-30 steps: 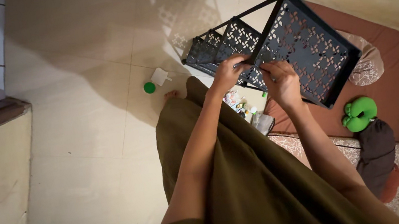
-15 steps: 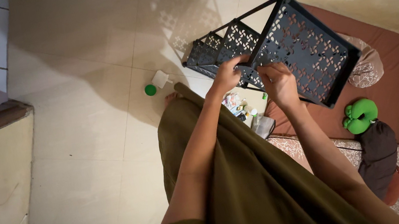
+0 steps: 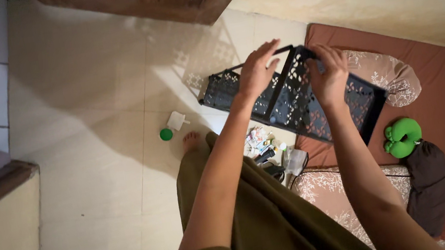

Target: The person assembles a black metal shelving unit by inserting legs and attaching perforated trays. Then they place various items onto the shelves, including a plastic bag, bottles, a charger, a hairbrush, and a jar with a green lid.

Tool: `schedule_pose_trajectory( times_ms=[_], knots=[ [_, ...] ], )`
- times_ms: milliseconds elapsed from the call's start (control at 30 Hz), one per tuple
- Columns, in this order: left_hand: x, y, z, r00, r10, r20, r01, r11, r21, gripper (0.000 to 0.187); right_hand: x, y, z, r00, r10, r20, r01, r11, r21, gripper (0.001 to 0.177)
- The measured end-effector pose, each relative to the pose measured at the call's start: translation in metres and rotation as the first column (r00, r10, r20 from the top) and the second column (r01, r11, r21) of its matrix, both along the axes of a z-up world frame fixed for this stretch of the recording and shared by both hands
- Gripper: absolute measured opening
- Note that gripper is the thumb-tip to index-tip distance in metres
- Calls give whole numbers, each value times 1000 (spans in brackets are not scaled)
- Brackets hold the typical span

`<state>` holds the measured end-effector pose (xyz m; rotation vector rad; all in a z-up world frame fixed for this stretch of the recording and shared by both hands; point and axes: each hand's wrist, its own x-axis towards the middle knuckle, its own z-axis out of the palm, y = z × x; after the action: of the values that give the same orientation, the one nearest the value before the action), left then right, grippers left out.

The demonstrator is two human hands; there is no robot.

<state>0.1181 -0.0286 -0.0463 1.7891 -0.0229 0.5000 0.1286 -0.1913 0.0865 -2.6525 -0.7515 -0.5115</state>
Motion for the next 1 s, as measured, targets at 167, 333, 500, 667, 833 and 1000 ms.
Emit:
schedule_pose_trajectory(
  times_ms=[167,333,500,667,833,1000],
  knots=[
    [18,-19,-1,996,-46,-80,56,989,133,61,21,5,-16,1000,15,-19,-17,996,-91,27],
    [29,-27,-8,997,-42,-61,50,991,125,52,22,8,-13,999,-14,-47,8,992,-128,24],
    [32,-31,-16,997,-73,-36,75,995,63,44,27,9,-13,999,0,-47,-4,997,-72,22],
    [31,-28,-19,989,-136,-64,137,991,2,39,31,8,-20,998,-13,-66,10,999,-45,19],
    [26,-18,-15,906,-315,-281,241,933,-269,46,32,4,-28,996,-21,-90,19,999,-27,16],
    [22,-18,23,932,-255,-259,232,966,-114,52,23,-5,-28,993,63,-96,-58,997,60,27]
  ],
)
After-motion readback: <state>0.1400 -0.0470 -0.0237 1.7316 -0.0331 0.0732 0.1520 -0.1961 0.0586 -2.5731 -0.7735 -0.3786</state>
